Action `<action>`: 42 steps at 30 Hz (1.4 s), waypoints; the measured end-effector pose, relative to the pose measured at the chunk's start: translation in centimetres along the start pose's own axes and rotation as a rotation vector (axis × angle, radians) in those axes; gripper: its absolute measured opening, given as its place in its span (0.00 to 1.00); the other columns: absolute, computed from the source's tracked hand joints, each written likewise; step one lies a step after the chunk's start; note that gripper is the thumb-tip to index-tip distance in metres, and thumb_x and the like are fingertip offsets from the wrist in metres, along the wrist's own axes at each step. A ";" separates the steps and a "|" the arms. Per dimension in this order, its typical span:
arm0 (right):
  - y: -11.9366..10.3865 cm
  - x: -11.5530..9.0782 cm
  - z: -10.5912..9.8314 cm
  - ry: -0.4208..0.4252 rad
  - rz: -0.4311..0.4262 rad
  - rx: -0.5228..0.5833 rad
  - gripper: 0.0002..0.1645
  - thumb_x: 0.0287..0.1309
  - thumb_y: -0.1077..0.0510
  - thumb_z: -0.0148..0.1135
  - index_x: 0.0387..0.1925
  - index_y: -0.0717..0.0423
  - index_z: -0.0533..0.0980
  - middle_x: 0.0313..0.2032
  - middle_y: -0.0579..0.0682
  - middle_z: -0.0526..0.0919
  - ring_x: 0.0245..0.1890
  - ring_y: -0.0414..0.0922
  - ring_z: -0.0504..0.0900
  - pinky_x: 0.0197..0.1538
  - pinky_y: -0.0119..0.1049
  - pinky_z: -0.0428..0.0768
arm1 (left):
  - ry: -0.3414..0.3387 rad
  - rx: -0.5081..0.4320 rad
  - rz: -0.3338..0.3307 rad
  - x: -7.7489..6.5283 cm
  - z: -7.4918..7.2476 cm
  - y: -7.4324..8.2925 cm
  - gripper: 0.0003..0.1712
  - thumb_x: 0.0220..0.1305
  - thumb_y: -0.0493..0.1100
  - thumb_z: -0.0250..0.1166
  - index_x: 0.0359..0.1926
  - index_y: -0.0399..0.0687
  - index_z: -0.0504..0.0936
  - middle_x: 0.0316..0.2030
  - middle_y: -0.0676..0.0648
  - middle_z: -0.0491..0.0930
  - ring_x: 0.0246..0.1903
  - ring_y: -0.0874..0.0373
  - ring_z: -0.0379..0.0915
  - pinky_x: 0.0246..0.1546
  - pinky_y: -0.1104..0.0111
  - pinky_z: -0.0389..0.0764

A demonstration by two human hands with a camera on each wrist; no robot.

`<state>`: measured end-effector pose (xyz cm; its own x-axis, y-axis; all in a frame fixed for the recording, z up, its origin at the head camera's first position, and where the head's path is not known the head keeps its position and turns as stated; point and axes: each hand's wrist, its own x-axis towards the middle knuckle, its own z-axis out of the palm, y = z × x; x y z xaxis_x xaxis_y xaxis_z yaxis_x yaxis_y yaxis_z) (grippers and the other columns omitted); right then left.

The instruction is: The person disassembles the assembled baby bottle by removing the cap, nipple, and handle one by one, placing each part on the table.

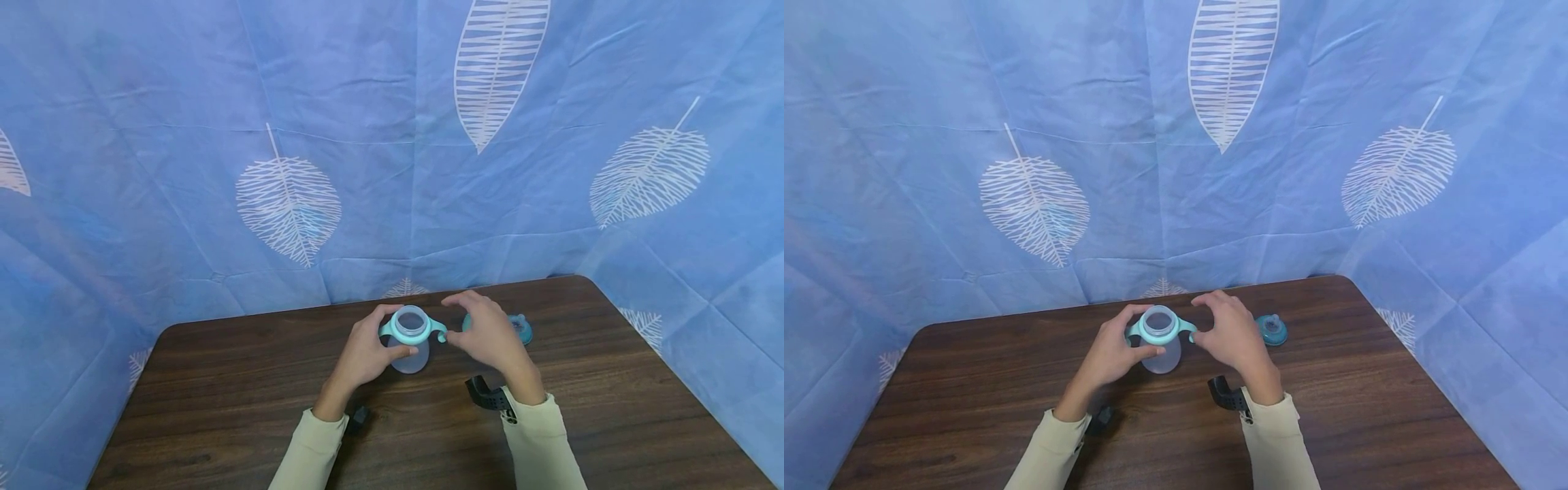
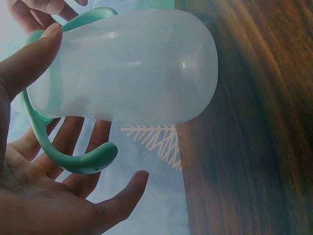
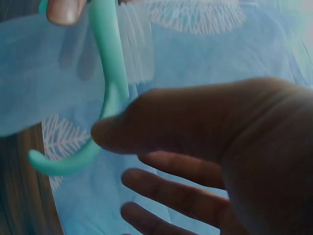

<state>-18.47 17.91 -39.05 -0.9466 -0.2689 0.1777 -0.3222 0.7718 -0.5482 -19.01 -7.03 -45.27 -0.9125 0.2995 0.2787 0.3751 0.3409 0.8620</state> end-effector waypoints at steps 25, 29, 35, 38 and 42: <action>1.0 2.4 1.5 -0.089 -0.123 0.073 0.13 0.69 0.67 0.74 0.53 0.61 0.88 0.50 0.53 0.88 0.48 0.55 0.86 0.51 0.56 0.85 | 0.023 0.025 -0.037 1.1 0.2 -0.1 0.43 0.60 0.41 0.86 0.73 0.43 0.77 0.63 0.42 0.83 0.62 0.45 0.81 0.63 0.45 0.80; 1.0 2.4 1.5 -0.088 -0.129 0.072 0.12 0.69 0.68 0.73 0.52 0.61 0.88 0.49 0.52 0.88 0.47 0.56 0.86 0.50 0.56 0.84 | 0.026 0.021 -0.035 1.1 0.2 0.0 0.43 0.60 0.41 0.87 0.73 0.43 0.77 0.63 0.42 0.83 0.62 0.44 0.81 0.63 0.44 0.80; 1.0 2.6 1.5 -0.095 -0.123 0.080 0.12 0.69 0.69 0.72 0.52 0.61 0.88 0.51 0.53 0.88 0.47 0.55 0.87 0.48 0.53 0.85 | 0.025 0.003 -0.026 1.3 0.2 -0.1 0.43 0.60 0.41 0.87 0.73 0.43 0.78 0.63 0.41 0.83 0.62 0.42 0.81 0.62 0.44 0.80; 1.0 2.6 1.5 -0.098 -0.123 0.088 0.12 0.69 0.69 0.72 0.53 0.61 0.88 0.50 0.53 0.88 0.46 0.53 0.87 0.47 0.50 0.86 | 0.023 0.003 -0.019 1.3 0.2 -0.1 0.42 0.60 0.41 0.87 0.72 0.43 0.78 0.63 0.41 0.83 0.62 0.42 0.81 0.62 0.44 0.80; 1.0 2.7 1.5 -0.094 -0.142 0.086 0.13 0.69 0.69 0.73 0.53 0.61 0.88 0.50 0.52 0.88 0.43 0.49 0.87 0.46 0.48 0.86 | 0.020 0.005 -0.022 1.3 0.1 0.0 0.43 0.60 0.40 0.87 0.72 0.42 0.77 0.63 0.40 0.83 0.62 0.42 0.81 0.62 0.44 0.80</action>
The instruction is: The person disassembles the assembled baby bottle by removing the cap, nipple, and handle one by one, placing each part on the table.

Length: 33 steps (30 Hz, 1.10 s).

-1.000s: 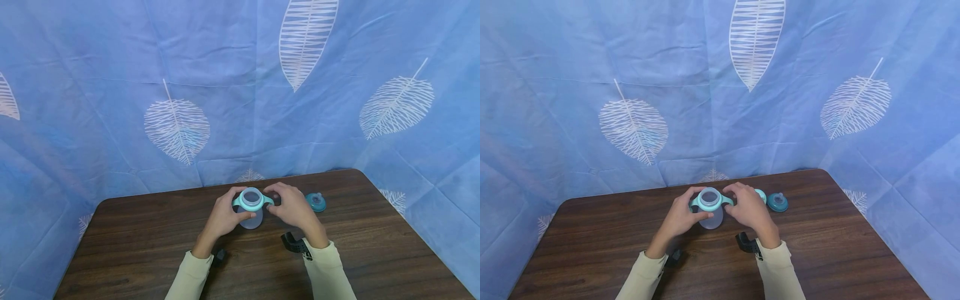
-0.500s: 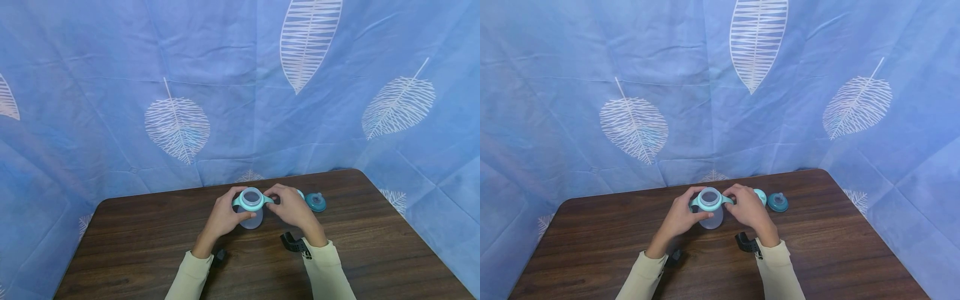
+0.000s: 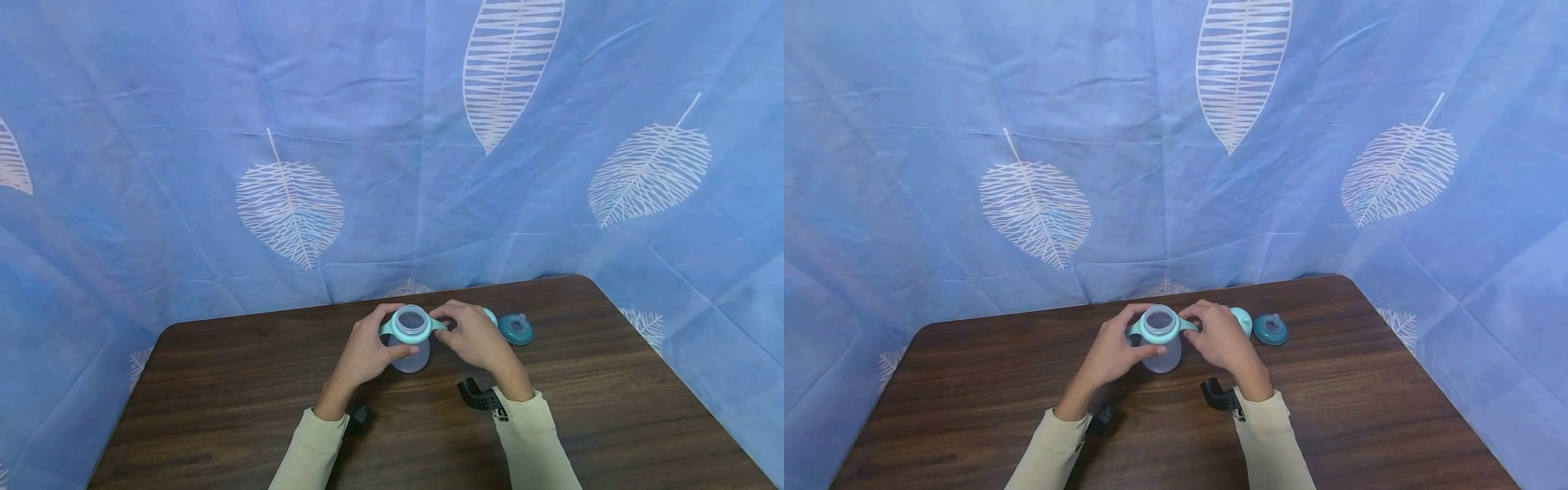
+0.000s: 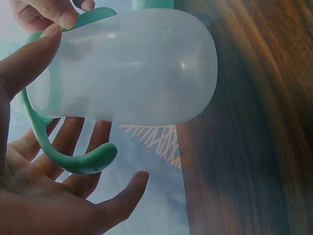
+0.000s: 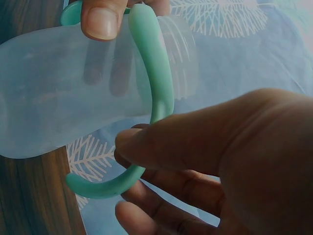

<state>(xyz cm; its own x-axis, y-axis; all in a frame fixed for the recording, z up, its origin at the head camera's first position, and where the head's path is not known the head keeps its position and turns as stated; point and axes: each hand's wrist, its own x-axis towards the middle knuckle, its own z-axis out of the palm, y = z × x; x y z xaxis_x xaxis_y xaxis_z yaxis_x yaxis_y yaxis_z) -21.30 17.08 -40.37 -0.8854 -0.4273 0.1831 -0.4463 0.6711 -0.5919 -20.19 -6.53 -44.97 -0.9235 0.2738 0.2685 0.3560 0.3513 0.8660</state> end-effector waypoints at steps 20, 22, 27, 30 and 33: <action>0.0 -0.2 -0.1 -0.009 0.009 0.000 0.11 0.72 0.68 0.71 0.53 0.62 0.88 0.51 0.53 0.89 0.44 0.50 0.89 0.47 0.48 0.88 | 0.007 0.008 0.013 -0.1 0.1 0.1 0.44 0.59 0.40 0.87 0.73 0.42 0.77 0.63 0.40 0.84 0.61 0.42 0.82 0.61 0.43 0.81; 0.0 -0.2 -0.2 -0.010 0.006 0.002 0.12 0.72 0.68 0.71 0.53 0.62 0.88 0.51 0.53 0.89 0.44 0.50 0.89 0.47 0.48 0.88 | 0.008 0.010 0.012 -0.2 0.2 0.2 0.44 0.59 0.40 0.87 0.73 0.42 0.77 0.63 0.40 0.84 0.60 0.43 0.82 0.61 0.43 0.81; 0.0 -0.4 -0.3 -0.008 0.001 0.001 0.12 0.72 0.69 0.71 0.53 0.62 0.88 0.51 0.53 0.89 0.43 0.49 0.89 0.46 0.48 0.88 | 0.013 0.023 0.001 -0.3 0.2 0.5 0.45 0.59 0.42 0.88 0.74 0.43 0.76 0.63 0.41 0.84 0.60 0.44 0.82 0.60 0.44 0.81; 0.0 -0.5 -0.4 -0.005 0.000 0.000 0.12 0.72 0.69 0.71 0.53 0.61 0.88 0.50 0.53 0.89 0.42 0.48 0.88 0.46 0.48 0.87 | 0.016 0.028 -0.010 -0.4 0.3 0.6 0.46 0.58 0.41 0.88 0.74 0.44 0.76 0.63 0.42 0.84 0.60 0.46 0.82 0.60 0.45 0.81; 0.0 -0.6 -0.6 -0.006 0.002 0.006 0.12 0.71 0.69 0.71 0.53 0.61 0.88 0.50 0.53 0.89 0.42 0.48 0.88 0.46 0.48 0.87 | 0.017 0.034 -0.019 -0.5 0.4 0.7 0.46 0.58 0.41 0.88 0.74 0.44 0.76 0.62 0.43 0.84 0.60 0.47 0.82 0.60 0.46 0.81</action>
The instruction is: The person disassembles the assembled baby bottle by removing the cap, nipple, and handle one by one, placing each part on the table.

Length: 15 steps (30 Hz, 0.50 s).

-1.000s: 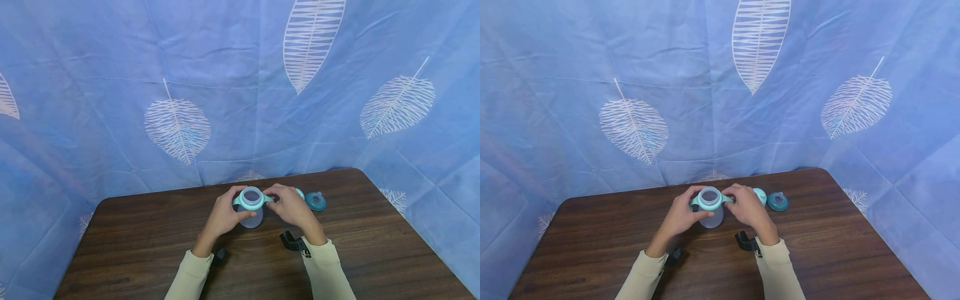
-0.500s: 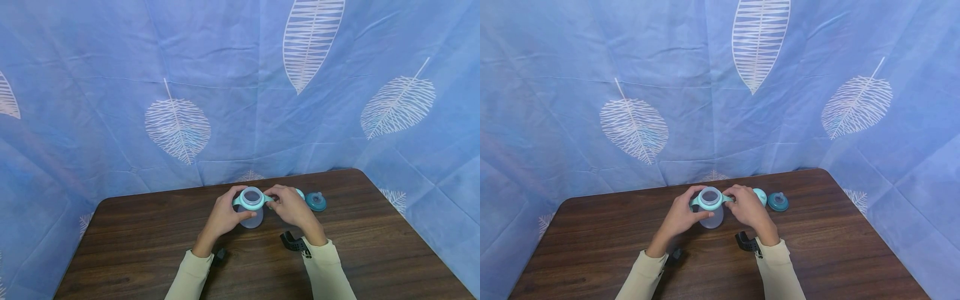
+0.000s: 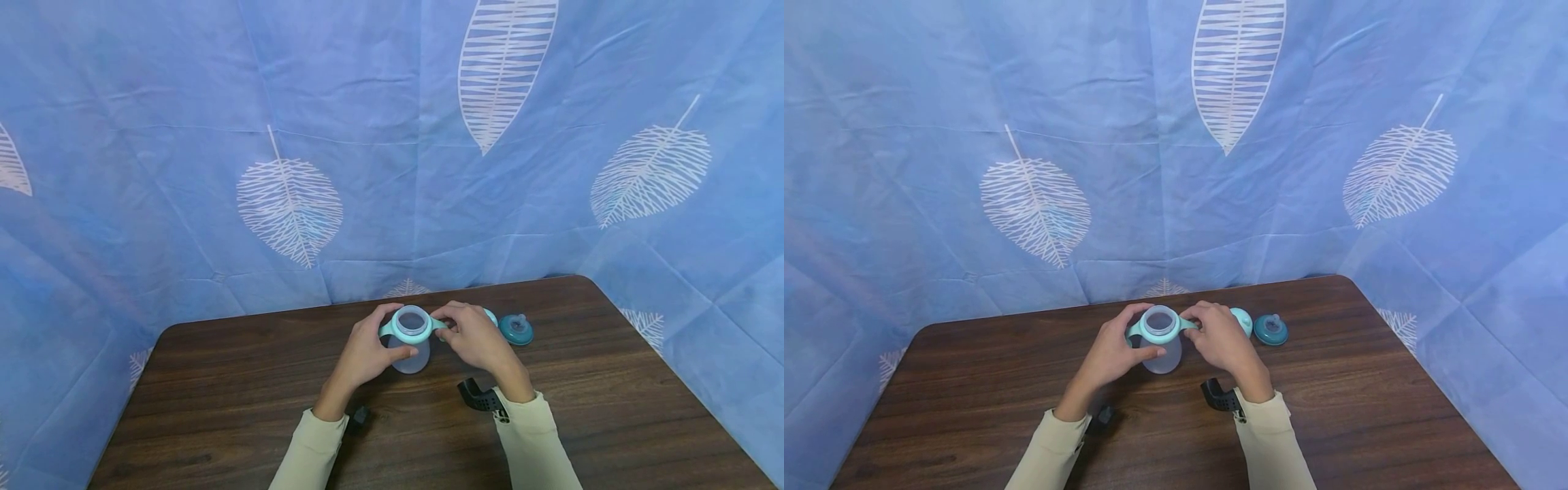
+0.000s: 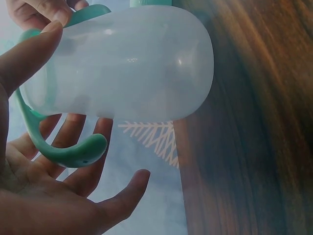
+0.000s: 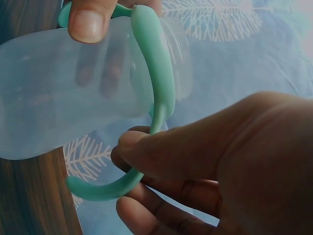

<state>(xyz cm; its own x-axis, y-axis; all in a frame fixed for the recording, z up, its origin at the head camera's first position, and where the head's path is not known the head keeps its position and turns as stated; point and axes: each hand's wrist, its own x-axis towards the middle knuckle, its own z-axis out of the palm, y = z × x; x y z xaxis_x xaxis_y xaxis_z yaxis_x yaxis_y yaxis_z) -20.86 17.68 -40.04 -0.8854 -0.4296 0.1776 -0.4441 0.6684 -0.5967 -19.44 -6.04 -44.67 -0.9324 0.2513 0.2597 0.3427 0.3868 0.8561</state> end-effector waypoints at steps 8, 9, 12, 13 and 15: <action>-0.1 -0.1 -0.2 0.001 0.002 0.009 0.12 0.71 0.69 0.71 0.53 0.60 0.88 0.48 0.51 0.89 0.41 0.45 0.85 0.45 0.47 0.85 | -0.002 0.009 -0.008 -0.1 0.1 0.0 0.46 0.58 0.42 0.88 0.74 0.45 0.76 0.62 0.43 0.84 0.61 0.47 0.82 0.61 0.46 0.81; -0.1 -0.2 -0.2 0.001 0.001 0.008 0.12 0.71 0.69 0.71 0.53 0.60 0.88 0.48 0.50 0.88 0.41 0.45 0.85 0.45 0.47 0.85 | -0.002 0.010 -0.008 -0.1 0.1 0.0 0.46 0.58 0.42 0.88 0.74 0.45 0.76 0.62 0.44 0.85 0.61 0.47 0.82 0.61 0.46 0.81; -0.1 -0.2 -0.3 0.002 -0.003 0.003 0.12 0.71 0.69 0.71 0.54 0.60 0.88 0.48 0.50 0.88 0.41 0.44 0.84 0.45 0.46 0.84 | -0.003 0.013 -0.006 -0.2 0.1 0.0 0.46 0.59 0.42 0.88 0.74 0.45 0.76 0.62 0.43 0.85 0.61 0.47 0.82 0.61 0.46 0.81; -0.1 -0.2 -0.3 0.002 -0.004 0.001 0.12 0.71 0.69 0.71 0.54 0.60 0.88 0.48 0.50 0.88 0.40 0.44 0.84 0.45 0.46 0.84 | -0.003 0.013 -0.005 -0.2 0.1 0.0 0.45 0.59 0.42 0.88 0.74 0.44 0.76 0.62 0.43 0.84 0.61 0.46 0.82 0.61 0.46 0.81; -0.2 -0.2 -0.3 0.003 -0.005 0.000 0.13 0.71 0.69 0.71 0.54 0.60 0.88 0.48 0.50 0.88 0.40 0.44 0.84 0.44 0.46 0.84 | -0.004 0.012 -0.004 -0.2 0.2 0.0 0.45 0.59 0.42 0.87 0.74 0.44 0.77 0.62 0.43 0.84 0.61 0.45 0.82 0.60 0.45 0.82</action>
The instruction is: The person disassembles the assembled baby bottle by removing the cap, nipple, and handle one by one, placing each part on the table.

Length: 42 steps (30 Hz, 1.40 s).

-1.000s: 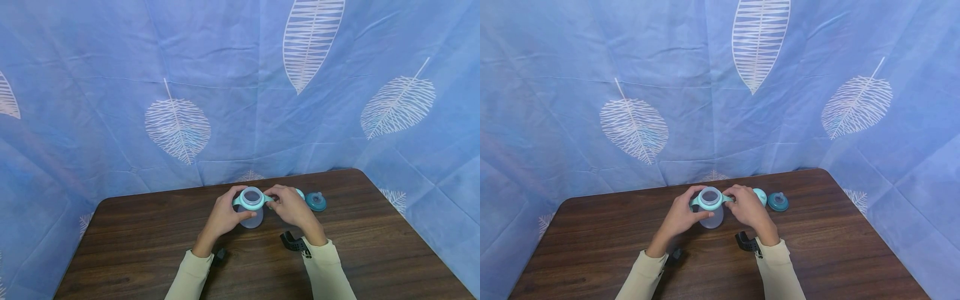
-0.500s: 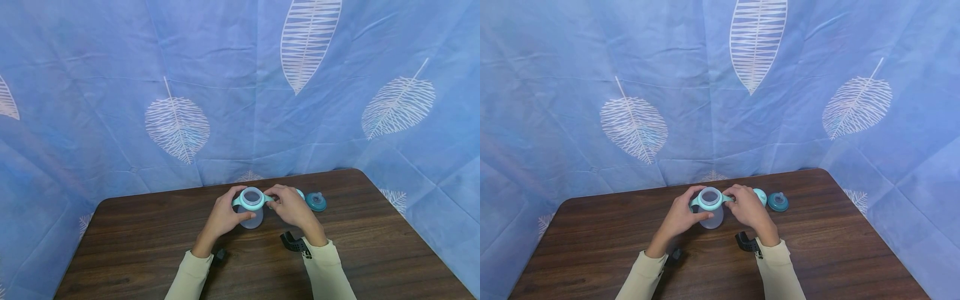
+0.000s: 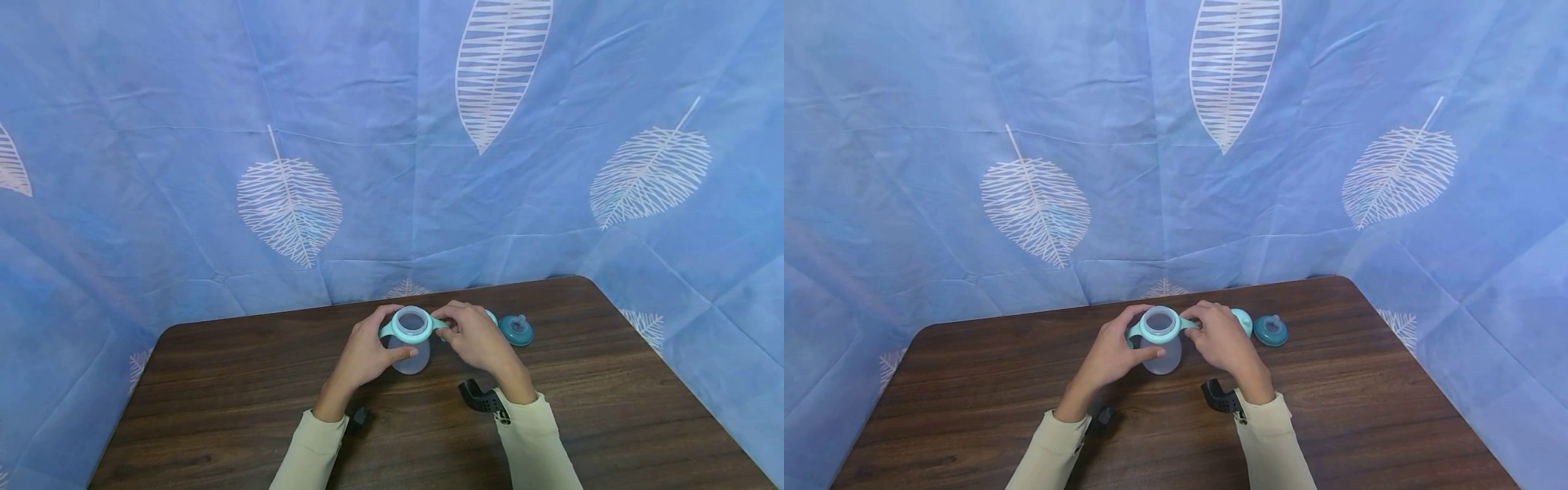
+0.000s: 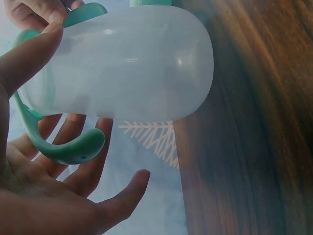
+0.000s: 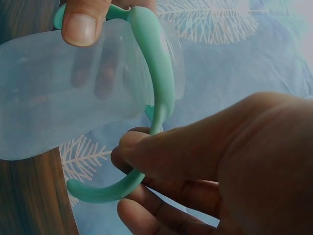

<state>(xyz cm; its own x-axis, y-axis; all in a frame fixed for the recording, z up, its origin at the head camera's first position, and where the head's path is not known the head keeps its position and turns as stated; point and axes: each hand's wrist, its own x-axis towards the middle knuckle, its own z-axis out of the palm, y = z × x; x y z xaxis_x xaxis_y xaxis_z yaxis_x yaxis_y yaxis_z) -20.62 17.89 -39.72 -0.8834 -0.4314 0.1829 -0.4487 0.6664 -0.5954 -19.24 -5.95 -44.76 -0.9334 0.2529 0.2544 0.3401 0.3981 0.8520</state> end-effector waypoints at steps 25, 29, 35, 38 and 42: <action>-0.2 -0.2 -0.2 0.024 -0.012 0.001 0.13 0.71 0.70 0.71 0.53 0.60 0.88 0.47 0.51 0.88 0.39 0.44 0.83 0.43 0.46 0.83 | 0.006 0.008 -0.002 0.0 0.0 0.0 0.45 0.59 0.42 0.87 0.74 0.43 0.77 0.63 0.43 0.85 0.61 0.46 0.82 0.60 0.44 0.81; -0.2 -0.2 -0.2 0.026 -0.015 -0.001 0.12 0.71 0.70 0.71 0.53 0.61 0.88 0.47 0.51 0.88 0.40 0.44 0.83 0.43 0.46 0.84 | 0.008 0.011 -0.002 0.0 0.1 0.0 0.45 0.59 0.43 0.87 0.74 0.44 0.77 0.62 0.43 0.85 0.61 0.46 0.82 0.60 0.45 0.81; -0.2 -0.2 -0.3 0.021 -0.022 -0.006 0.11 0.71 0.69 0.72 0.52 0.60 0.89 0.45 0.49 0.88 0.38 0.42 0.81 0.42 0.45 0.82 | 0.010 0.004 0.008 0.0 0.1 0.0 0.44 0.60 0.42 0.87 0.73 0.43 0.77 0.63 0.43 0.85 0.61 0.46 0.81 0.61 0.45 0.81; -0.3 -0.3 -0.3 0.017 -0.018 -0.010 0.10 0.70 0.69 0.72 0.51 0.60 0.89 0.43 0.47 0.87 0.36 0.41 0.79 0.41 0.44 0.80 | 0.011 0.004 0.008 0.0 0.2 0.0 0.44 0.60 0.42 0.87 0.74 0.43 0.77 0.63 0.43 0.85 0.61 0.46 0.82 0.60 0.45 0.81; -0.4 -0.3 -0.5 0.006 -0.005 -0.016 0.09 0.70 0.68 0.73 0.50 0.59 0.89 0.41 0.46 0.86 0.34 0.40 0.77 0.40 0.43 0.79 | 0.015 0.005 0.002 0.0 0.2 0.0 0.44 0.60 0.42 0.87 0.74 0.43 0.76 0.62 0.43 0.85 0.60 0.47 0.82 0.60 0.46 0.81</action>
<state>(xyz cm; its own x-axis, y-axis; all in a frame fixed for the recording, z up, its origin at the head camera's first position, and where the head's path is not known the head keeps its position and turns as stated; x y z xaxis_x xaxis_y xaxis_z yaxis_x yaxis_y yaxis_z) -20.21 18.03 -39.16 -0.8819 -0.4311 0.1910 -0.4554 0.6736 -0.5821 -19.19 -5.76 -44.90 -0.9344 0.2406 0.2626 0.3422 0.4020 0.8493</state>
